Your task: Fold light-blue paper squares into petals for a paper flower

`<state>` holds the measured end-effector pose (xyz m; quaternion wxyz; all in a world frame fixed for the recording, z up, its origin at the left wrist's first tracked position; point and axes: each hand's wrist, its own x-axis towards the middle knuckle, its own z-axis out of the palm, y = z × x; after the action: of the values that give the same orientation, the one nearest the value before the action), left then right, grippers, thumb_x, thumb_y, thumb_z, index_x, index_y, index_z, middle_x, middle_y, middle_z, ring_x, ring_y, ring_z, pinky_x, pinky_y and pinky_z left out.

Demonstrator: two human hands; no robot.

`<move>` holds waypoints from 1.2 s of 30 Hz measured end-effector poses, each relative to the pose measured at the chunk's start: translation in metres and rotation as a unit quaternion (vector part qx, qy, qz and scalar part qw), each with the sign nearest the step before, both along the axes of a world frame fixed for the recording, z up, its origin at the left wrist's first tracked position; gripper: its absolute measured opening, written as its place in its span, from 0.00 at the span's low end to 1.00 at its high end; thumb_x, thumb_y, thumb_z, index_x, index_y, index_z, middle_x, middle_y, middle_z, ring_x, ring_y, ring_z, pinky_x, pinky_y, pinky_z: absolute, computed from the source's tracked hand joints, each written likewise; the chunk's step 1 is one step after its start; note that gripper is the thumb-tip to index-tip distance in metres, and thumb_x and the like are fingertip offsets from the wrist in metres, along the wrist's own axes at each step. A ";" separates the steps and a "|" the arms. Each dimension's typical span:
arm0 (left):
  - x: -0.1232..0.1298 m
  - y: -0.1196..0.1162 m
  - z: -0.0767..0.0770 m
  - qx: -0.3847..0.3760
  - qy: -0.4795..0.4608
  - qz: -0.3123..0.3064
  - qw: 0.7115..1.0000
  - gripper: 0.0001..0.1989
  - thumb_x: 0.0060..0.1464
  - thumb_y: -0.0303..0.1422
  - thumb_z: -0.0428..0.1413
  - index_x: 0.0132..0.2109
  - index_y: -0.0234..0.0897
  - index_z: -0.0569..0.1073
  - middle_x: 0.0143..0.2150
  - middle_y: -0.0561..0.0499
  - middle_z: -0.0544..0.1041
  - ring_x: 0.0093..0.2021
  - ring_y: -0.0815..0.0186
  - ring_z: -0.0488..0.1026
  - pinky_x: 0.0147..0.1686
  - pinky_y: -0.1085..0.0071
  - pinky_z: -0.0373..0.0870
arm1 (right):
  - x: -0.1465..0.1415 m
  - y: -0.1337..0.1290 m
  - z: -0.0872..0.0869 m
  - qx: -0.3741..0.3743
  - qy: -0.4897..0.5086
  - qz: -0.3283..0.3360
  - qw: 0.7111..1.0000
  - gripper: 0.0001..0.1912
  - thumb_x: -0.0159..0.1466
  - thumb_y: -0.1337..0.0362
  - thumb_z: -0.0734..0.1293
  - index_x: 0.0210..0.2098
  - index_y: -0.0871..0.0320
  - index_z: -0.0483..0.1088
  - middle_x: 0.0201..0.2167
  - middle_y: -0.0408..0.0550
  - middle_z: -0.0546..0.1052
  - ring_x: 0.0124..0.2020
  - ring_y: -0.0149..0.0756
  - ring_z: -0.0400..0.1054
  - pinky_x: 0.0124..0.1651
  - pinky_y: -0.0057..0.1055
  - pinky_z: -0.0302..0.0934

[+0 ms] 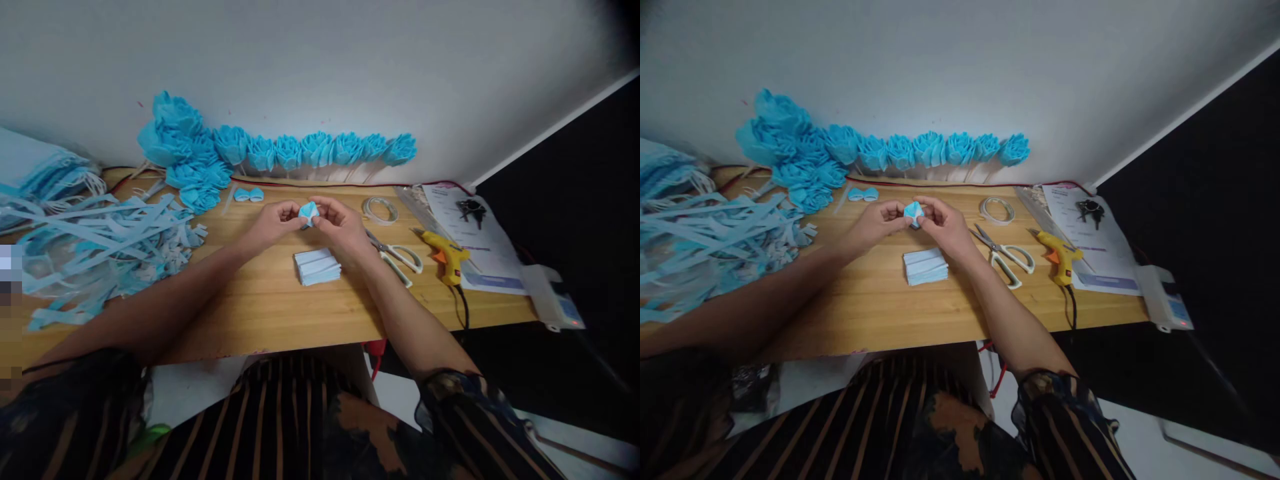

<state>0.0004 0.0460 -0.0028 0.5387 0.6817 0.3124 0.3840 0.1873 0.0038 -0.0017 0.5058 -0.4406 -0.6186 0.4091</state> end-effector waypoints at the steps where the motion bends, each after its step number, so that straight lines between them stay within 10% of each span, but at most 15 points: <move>1: 0.000 0.001 -0.002 0.002 0.001 -0.001 1.000 0.15 0.48 0.43 0.64 0.33 0.36 0.72 0.31 0.54 0.73 0.32 0.70 0.67 0.36 0.71 0.64 | 0.000 0.000 0.000 0.004 -0.004 -0.002 1.000 0.21 0.61 0.59 0.71 0.53 0.54 0.75 0.37 0.44 0.78 0.39 0.34 0.71 0.47 0.34 0.66; 17: 0.000 -0.003 0.004 0.024 0.043 0.001 0.999 0.08 0.51 0.34 0.60 0.29 0.36 0.70 0.27 0.56 0.68 0.27 0.71 0.61 0.29 0.72 0.57 | 0.004 -0.001 0.006 0.017 -0.011 -0.029 0.999 0.24 0.64 0.44 0.70 0.51 0.54 0.77 0.34 0.43 0.76 0.36 0.33 0.70 0.45 0.35 0.68; 36: 0.005 -0.013 0.002 0.062 0.084 -0.032 0.994 0.13 0.51 0.34 0.59 0.24 0.37 0.66 0.22 0.58 0.60 0.25 0.72 0.56 0.28 0.70 0.51 | -0.003 -0.006 0.000 0.016 -0.033 -0.006 0.999 0.24 0.59 0.53 0.75 0.54 0.51 0.76 0.35 0.41 0.75 0.34 0.32 0.67 0.41 0.32 0.64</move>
<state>0.0049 0.0332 -0.0004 0.4788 0.7537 0.3101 0.3263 0.1841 -0.0023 -0.0013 0.4945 -0.4496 -0.6390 0.3808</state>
